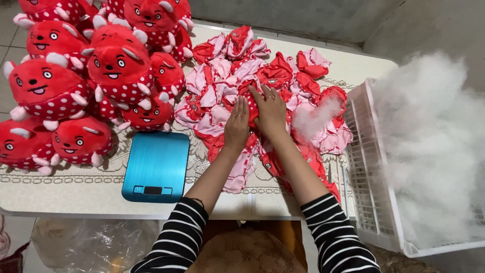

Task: Stuffing a red plush toy with white fiberfill material on a work table.

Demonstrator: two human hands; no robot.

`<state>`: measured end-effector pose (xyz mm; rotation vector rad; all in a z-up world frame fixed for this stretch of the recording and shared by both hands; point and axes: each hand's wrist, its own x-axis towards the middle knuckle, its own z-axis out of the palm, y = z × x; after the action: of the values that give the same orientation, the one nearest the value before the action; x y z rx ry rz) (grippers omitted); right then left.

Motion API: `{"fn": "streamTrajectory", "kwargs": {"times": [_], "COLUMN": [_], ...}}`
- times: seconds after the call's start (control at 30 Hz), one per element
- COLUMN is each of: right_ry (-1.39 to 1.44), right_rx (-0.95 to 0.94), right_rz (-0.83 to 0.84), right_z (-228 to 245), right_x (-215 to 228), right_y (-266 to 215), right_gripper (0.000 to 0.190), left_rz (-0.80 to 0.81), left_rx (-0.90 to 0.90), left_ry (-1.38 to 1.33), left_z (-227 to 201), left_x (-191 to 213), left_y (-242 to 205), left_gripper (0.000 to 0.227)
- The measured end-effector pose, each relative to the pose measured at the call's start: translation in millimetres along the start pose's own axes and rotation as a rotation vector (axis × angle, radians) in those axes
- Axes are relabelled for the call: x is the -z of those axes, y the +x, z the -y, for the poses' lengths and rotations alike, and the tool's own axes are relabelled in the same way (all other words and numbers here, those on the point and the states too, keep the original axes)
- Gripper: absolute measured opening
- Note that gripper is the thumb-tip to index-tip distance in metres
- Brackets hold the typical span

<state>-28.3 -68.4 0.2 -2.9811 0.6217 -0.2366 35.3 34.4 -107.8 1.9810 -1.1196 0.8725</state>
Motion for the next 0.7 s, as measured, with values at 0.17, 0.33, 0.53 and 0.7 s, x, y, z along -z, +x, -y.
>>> {"fn": "streamTrajectory", "kwargs": {"times": [0.17, 0.33, 0.53, 0.7], "right_ry": [-0.161, -0.372, 0.074, 0.119], "right_rx": [-0.002, 0.08, 0.026, -0.001], "right_rz": [-0.188, -0.526, 0.012, 0.013], "right_z": [16.6, 16.1, 16.3, 26.5], "right_x": [-9.3, -17.3, 6.9, 24.6], "right_y": [8.3, 13.7, 2.9, -13.2], "right_gripper": [0.083, 0.035, 0.075, 0.067], "left_rz": [0.002, 0.019, 0.027, 0.041], "left_rx": [-0.028, -0.026, 0.065, 0.01], "left_ry": [0.003, -0.018, -0.072, -0.043], "left_z": [6.2, 7.5, -5.9, -3.7], "left_x": [-8.1, -13.1, 17.7, 6.5], "left_y": [-7.9, -11.3, 13.3, 5.4], "left_gripper": [0.061, 0.067, 0.064, 0.061]}}
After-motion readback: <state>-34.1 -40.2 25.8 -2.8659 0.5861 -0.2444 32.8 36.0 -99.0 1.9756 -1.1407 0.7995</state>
